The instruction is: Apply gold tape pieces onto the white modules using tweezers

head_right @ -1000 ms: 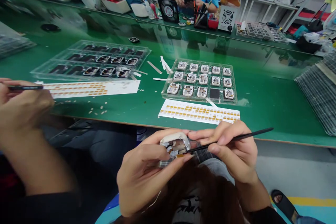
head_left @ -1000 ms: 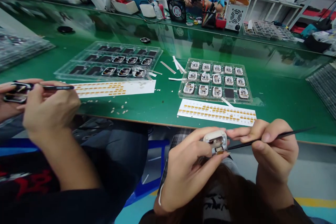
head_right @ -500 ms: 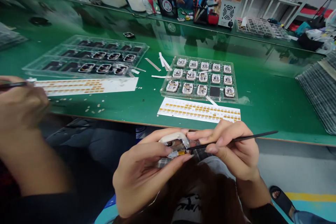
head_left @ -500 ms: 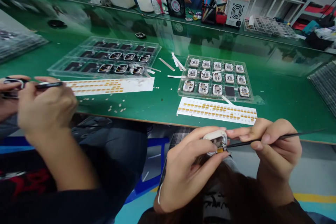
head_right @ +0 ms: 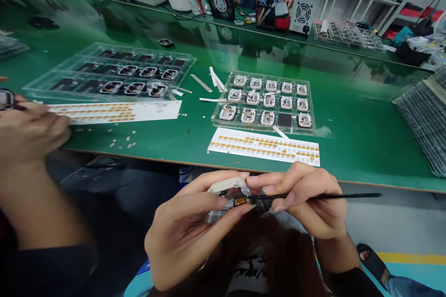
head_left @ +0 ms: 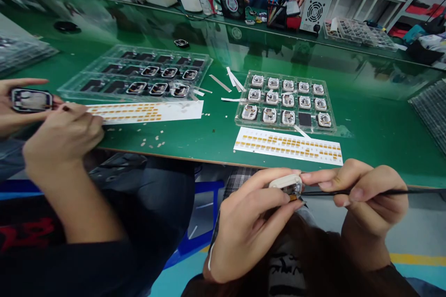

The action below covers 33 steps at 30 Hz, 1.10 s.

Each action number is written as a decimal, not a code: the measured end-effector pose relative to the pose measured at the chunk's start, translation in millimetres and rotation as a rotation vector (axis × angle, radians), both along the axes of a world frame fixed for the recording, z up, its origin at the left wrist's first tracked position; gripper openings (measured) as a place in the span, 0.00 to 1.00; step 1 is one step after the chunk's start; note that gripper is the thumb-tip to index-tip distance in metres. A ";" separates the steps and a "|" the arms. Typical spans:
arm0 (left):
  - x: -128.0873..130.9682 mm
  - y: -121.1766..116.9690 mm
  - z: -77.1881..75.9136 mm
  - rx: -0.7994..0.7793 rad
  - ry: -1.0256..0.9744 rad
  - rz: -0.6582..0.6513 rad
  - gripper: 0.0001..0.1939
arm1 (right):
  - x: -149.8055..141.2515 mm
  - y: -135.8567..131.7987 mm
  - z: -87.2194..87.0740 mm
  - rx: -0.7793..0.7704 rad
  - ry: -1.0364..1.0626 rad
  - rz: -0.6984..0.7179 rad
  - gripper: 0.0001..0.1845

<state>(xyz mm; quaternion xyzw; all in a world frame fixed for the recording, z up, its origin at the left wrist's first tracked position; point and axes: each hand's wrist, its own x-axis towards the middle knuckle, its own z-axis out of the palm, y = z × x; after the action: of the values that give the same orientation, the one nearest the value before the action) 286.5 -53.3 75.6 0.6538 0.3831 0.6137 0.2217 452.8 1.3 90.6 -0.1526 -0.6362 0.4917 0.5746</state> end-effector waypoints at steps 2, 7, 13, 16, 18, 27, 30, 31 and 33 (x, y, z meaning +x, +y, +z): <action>0.3 0.3 -0.4 0.011 -0.001 0.008 0.24 | 1.3 0.5 0.0 0.012 -0.010 0.020 0.11; 1.7 0.9 -0.2 0.031 0.023 0.030 0.23 | 6.4 2.6 -1.9 0.105 -0.046 0.079 0.15; 1.3 0.0 2.4 0.033 0.066 0.070 0.20 | 10.4 3.2 -0.3 0.160 -0.136 0.036 0.15; 0.3 -0.2 4.6 0.028 0.101 0.091 0.18 | 11.3 2.6 3.3 0.159 -0.133 0.098 0.10; -0.2 -0.2 6.4 0.038 0.138 0.107 0.17 | 11.4 2.1 6.1 0.116 -0.125 0.125 0.11; -2.9 -3.6 12.0 0.016 0.222 0.118 0.11 | 11.3 3.1 10.9 0.115 -0.166 0.177 0.09; -2.8 -2.2 12.5 0.025 0.231 0.127 0.11 | 11.7 3.6 12.2 0.127 -0.177 0.174 0.09; -2.7 -1.6 12.7 0.029 0.229 0.127 0.11 | 11.7 3.7 12.7 0.127 -0.174 0.176 0.09; -2.7 -0.6 13.2 0.029 0.224 0.127 0.12 | 11.5 3.9 13.9 0.049 -0.165 0.136 0.06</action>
<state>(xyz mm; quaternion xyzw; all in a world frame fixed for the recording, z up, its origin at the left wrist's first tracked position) 283.8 -53.9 88.7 0.6957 0.4374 0.5551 0.1286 464.2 5.1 104.5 -0.1348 -0.7019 0.4999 0.4891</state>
